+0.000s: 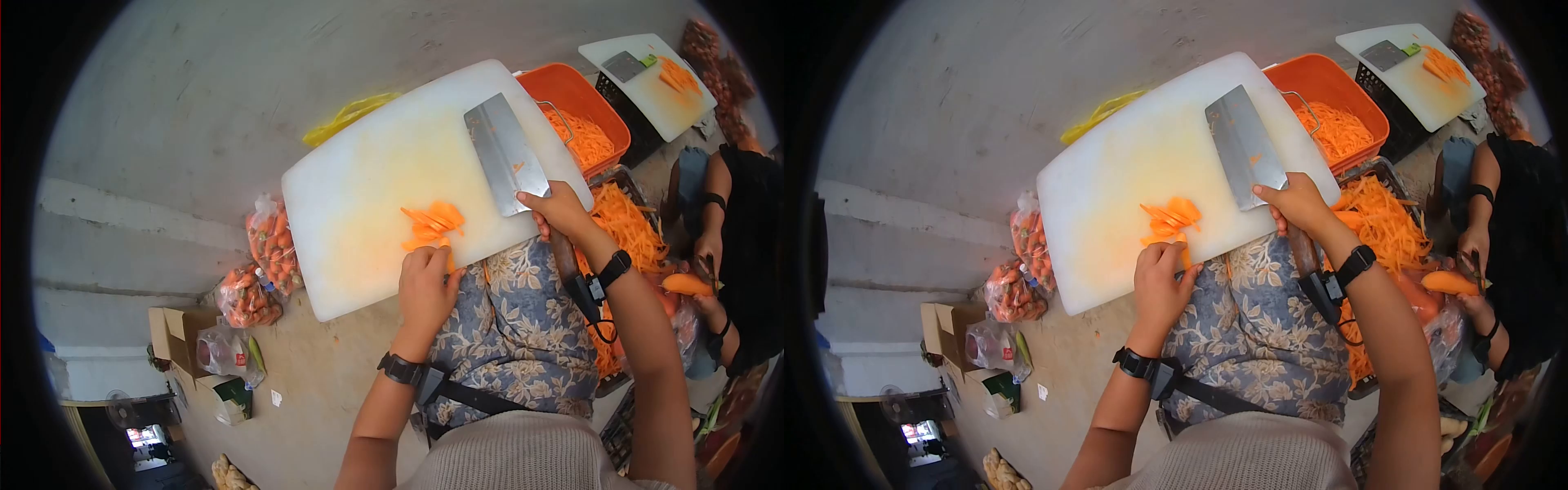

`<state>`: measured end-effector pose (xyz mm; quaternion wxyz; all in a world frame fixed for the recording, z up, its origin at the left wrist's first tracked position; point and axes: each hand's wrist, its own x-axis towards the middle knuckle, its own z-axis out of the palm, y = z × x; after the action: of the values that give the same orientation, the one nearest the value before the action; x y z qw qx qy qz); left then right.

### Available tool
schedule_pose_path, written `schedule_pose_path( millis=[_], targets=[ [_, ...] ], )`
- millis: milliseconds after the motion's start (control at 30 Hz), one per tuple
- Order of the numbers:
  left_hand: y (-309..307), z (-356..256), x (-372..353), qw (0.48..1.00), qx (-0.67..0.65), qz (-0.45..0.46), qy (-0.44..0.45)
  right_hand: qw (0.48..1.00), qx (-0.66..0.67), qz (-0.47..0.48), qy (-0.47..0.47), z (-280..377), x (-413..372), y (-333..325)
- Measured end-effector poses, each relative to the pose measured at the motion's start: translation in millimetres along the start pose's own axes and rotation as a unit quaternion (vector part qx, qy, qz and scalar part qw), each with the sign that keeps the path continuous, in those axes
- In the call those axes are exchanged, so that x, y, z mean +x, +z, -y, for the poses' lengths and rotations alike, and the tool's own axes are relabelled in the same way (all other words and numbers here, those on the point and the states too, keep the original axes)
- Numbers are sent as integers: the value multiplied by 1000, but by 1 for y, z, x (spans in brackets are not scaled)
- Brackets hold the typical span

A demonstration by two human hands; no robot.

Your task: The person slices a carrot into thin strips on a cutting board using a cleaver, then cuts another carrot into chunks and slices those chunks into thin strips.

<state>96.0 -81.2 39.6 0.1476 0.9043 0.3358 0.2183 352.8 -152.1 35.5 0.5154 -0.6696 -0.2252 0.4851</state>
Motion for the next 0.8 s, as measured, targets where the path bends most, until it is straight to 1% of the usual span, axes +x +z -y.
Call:
schedule_pose_path(
  millis=[67,133,167,233,267,333,367,433,467,533,567,633,667,733,767,800],
  targets=[
    [1,3,1,1000,-7,9,4,1000,-2,3,-11,1,-1,-1],
    [-4,9,0,996,-74,42,10,1000,-5,1,-4,0,0,-1],
    [-5,14,0,996,-75,43,11,1000,-4,0,-3,0,1,-2],
    [-9,26,-2,995,-88,14,31,1000,-9,1,10,-2,3,-3],
    [-13,32,-1,995,-88,16,31,1000,-8,1,11,-2,2,-2],
    [-20,42,3,997,-74,-8,-28,1000,-7,-19,13,1,0,-1],
    [-22,47,7,997,-74,-9,-30,1000,-9,-17,13,2,0,-1],
    [-23,55,13,1000,5,-25,5,1000,1,5,5,2,0,-2],
    [-22,54,15,1000,4,-27,6,1000,-1,5,4,2,1,-1],
    [-18,48,19,998,6,-65,-24,1000,2,3,-3,-1,0,-1],
    [-14,46,20,998,3,-63,-23,1000,2,0,-1,0,-1,-1],
    [-3,43,21,995,-68,-64,-40,1000,-6,2,11,3,-2,0],
    [3,39,22,995,-70,-63,-41,1000,-7,1,13,4,-3,0],
    [10,31,27,999,-45,-18,15,1000,-4,1,-6,5,-5,1],
    [9,29,30,999,-46,-18,13,1000,-6,1,-5,5,-4,2],
    [8,26,34,1000,10,8,21,1000,-17,-10,11,4,-3,2]
  ],
)
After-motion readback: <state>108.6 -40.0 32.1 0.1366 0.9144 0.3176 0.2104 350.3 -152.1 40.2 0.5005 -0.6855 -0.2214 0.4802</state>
